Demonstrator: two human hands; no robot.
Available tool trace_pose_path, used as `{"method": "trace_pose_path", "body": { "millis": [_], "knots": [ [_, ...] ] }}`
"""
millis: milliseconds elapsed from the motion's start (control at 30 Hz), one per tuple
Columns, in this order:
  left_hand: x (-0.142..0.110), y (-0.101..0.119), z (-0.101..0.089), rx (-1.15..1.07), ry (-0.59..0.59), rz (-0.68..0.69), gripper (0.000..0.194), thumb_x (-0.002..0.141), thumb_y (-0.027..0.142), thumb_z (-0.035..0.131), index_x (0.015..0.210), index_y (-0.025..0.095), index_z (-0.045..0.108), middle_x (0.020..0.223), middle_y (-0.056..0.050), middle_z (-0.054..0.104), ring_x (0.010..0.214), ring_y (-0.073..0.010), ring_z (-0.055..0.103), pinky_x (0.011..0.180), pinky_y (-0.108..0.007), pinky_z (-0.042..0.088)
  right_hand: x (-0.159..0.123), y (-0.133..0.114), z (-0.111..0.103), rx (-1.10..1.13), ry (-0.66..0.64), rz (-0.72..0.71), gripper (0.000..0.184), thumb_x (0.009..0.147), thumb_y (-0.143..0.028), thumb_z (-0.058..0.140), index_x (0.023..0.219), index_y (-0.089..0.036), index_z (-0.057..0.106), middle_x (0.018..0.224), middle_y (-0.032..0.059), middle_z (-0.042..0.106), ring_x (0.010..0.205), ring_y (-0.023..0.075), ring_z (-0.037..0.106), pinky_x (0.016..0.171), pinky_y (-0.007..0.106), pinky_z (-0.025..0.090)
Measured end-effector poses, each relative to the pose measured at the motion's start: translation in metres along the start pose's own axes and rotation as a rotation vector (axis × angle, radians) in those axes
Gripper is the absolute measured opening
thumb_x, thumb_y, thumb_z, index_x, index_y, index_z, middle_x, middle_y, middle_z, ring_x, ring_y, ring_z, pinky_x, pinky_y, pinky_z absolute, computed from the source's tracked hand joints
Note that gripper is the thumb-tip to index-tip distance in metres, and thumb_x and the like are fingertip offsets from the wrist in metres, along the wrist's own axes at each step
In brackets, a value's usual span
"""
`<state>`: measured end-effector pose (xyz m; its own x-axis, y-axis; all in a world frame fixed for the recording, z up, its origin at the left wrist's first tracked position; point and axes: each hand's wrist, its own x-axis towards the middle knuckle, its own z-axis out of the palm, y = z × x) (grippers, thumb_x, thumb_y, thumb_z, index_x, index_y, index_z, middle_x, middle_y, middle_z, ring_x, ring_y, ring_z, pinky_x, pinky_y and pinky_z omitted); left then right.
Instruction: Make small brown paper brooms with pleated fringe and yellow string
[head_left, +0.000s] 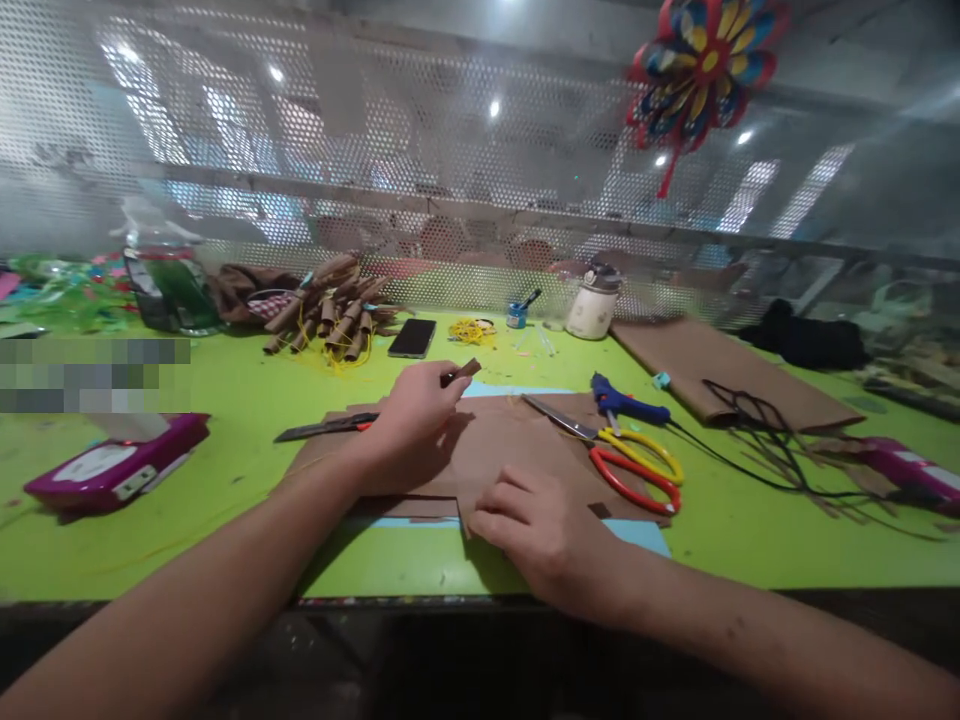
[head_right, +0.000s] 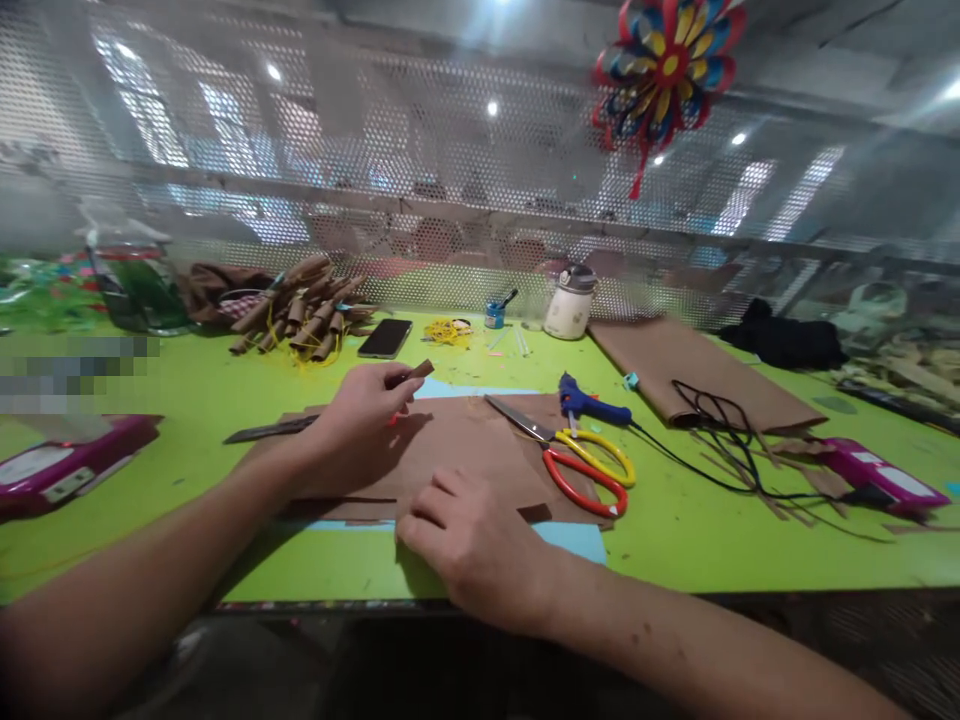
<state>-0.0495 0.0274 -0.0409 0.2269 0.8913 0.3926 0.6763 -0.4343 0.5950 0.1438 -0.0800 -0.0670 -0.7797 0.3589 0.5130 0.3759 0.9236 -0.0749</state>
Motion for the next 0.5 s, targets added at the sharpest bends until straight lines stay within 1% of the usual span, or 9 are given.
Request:
{"method": "trace_pose_path", "body": {
  "millis": [133, 233, 300, 367, 433, 500],
  "knots": [
    [-0.004, 0.024, -0.001, -0.048, 0.022, 0.113, 0.03, 0.084, 0.039, 0.051, 0.087, 0.015, 0.068, 0.066, -0.002, 0.064, 0.06, -0.0134, 0.054, 0.054, -0.023, 0.037, 0.008, -0.006, 0.002, -0.012, -0.025, -0.006, 0.021, 0.082, -0.004, 0.045, 0.094, -0.011, 0.061, 0.085, 0.0091, 0.06, 0.076, 0.019, 0.041, 0.065, 0.032, 0.036],
    [-0.008, 0.033, -0.001, -0.111, 0.074, 0.167, 0.029, 0.083, 0.037, 0.054, 0.095, 0.015, 0.069, 0.073, -0.003, 0.068, 0.061, -0.0124, 0.055, 0.055, -0.022, 0.04, 0.012, -0.01, 0.003, -0.022, -0.063, -0.057, 0.022, 0.079, -0.002, 0.046, 0.094, -0.011, 0.059, 0.085, 0.0092, 0.06, 0.077, 0.0192, 0.043, 0.07, 0.032, 0.038],
    [-0.01, 0.035, 0.0, -0.152, 0.122, 0.174, 0.03, 0.082, 0.037, 0.057, 0.101, 0.016, 0.069, 0.077, -0.003, 0.069, 0.06, -0.0117, 0.055, 0.053, -0.022, 0.04, 0.015, -0.011, 0.004, -0.035, -0.096, -0.098, 0.021, 0.078, -0.003, 0.047, 0.093, -0.011, 0.059, 0.084, 0.0095, 0.059, 0.078, 0.0192, 0.044, 0.072, 0.033, 0.038],
    [-0.011, 0.038, 0.0, -0.191, 0.171, 0.147, 0.029, 0.081, 0.036, 0.059, 0.101, 0.018, 0.069, 0.079, -0.003, 0.07, 0.059, -0.0114, 0.056, 0.051, -0.021, 0.04, 0.017, -0.011, 0.005, -0.06, -0.108, -0.095, 0.018, 0.078, -0.004, 0.048, 0.09, -0.011, 0.059, 0.084, 0.0094, 0.059, 0.078, 0.0191, 0.044, 0.073, 0.032, 0.037],
    [-0.009, 0.04, -0.003, -0.252, 0.222, 0.075, 0.029, 0.079, 0.037, 0.061, 0.098, 0.017, 0.07, 0.076, -0.003, 0.07, 0.058, -0.0118, 0.057, 0.049, -0.021, 0.041, 0.017, -0.011, 0.006, -0.109, -0.098, -0.012, 0.014, 0.077, -0.005, 0.05, 0.086, -0.012, 0.059, 0.082, 0.0084, 0.059, 0.076, 0.0189, 0.043, 0.068, 0.031, 0.035],
    [-0.005, 0.041, -0.008, -0.369, 0.274, -0.028, 0.028, 0.078, 0.038, 0.062, 0.093, 0.015, 0.069, 0.075, -0.004, 0.07, 0.059, -0.0132, 0.06, 0.049, -0.022, 0.043, 0.017, -0.011, 0.007, -0.163, -0.083, 0.098, 0.011, 0.077, -0.006, 0.051, 0.08, -0.014, 0.058, 0.078, 0.0069, 0.058, 0.073, 0.0188, 0.043, 0.062, 0.031, 0.032]
  ]
}}
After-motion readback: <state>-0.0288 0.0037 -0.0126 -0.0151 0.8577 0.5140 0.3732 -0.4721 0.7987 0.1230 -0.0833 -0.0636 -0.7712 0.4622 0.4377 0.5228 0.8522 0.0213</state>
